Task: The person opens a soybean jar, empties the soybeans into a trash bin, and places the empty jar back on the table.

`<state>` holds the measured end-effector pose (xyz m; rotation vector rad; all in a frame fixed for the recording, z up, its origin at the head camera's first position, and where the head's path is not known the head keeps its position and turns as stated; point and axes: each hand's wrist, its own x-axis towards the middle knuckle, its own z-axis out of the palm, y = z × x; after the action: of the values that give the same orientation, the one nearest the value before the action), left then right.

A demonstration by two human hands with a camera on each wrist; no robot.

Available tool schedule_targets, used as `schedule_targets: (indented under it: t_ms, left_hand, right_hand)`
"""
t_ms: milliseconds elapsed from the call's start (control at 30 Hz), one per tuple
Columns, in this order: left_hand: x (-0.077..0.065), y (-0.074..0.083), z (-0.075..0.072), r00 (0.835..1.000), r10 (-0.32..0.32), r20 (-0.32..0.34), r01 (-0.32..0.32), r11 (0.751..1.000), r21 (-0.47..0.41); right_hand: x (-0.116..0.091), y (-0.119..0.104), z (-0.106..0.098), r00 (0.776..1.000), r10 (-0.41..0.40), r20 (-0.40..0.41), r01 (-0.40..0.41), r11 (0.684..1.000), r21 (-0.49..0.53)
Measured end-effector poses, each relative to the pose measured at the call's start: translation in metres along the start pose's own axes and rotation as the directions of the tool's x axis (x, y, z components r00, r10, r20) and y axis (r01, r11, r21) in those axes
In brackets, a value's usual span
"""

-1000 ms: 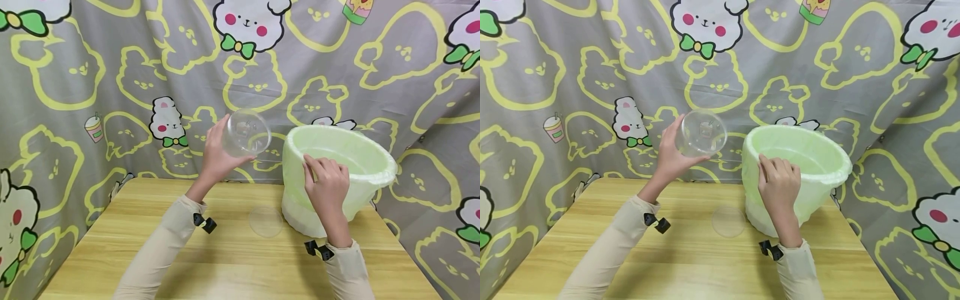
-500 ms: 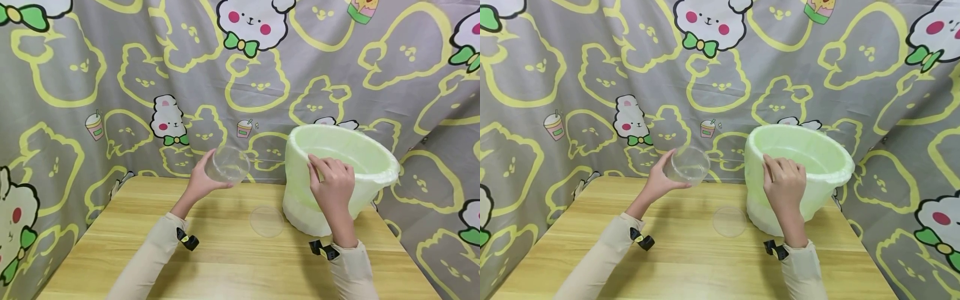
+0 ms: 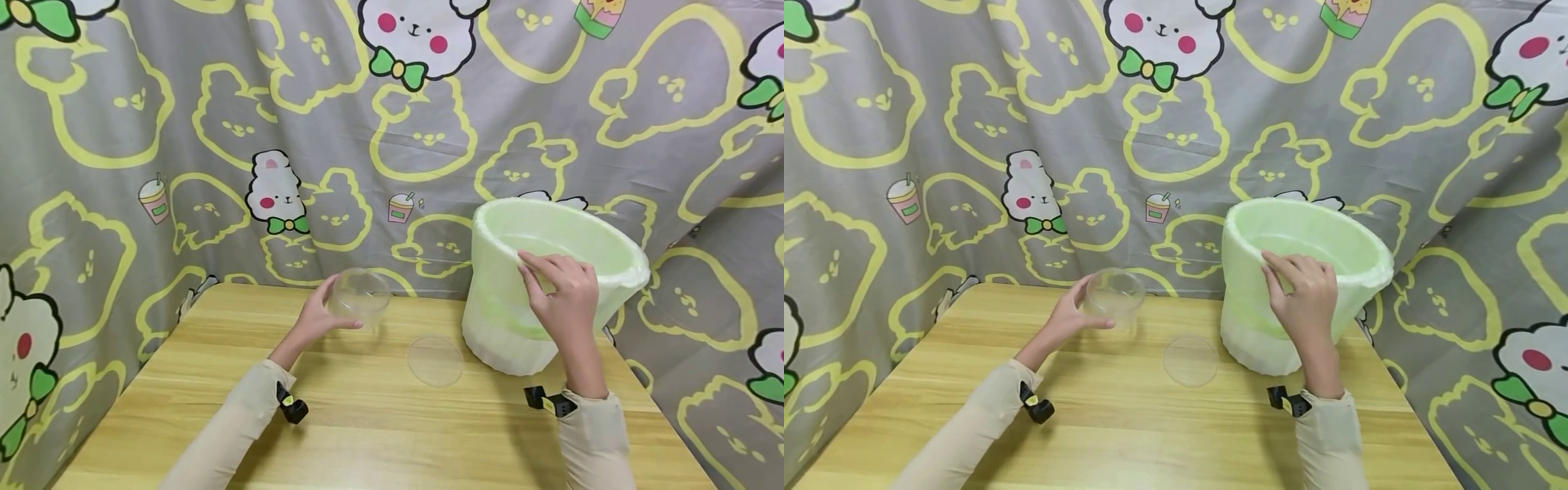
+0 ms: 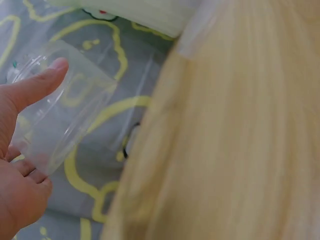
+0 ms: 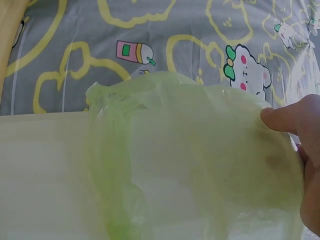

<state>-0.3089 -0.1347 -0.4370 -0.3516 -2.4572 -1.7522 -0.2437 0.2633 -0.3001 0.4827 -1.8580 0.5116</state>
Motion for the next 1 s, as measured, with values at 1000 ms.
schedule_targets:
  t_ms: [1000]
  left_hand:
    - [-0.013,-0.048,-0.009,0.986,-0.13,0.107,0.131,0.991,0.001]
  right_hand:
    - [-0.001,0.004,-0.003,1.0,0.028,0.007,-0.028,0.999,0.031]
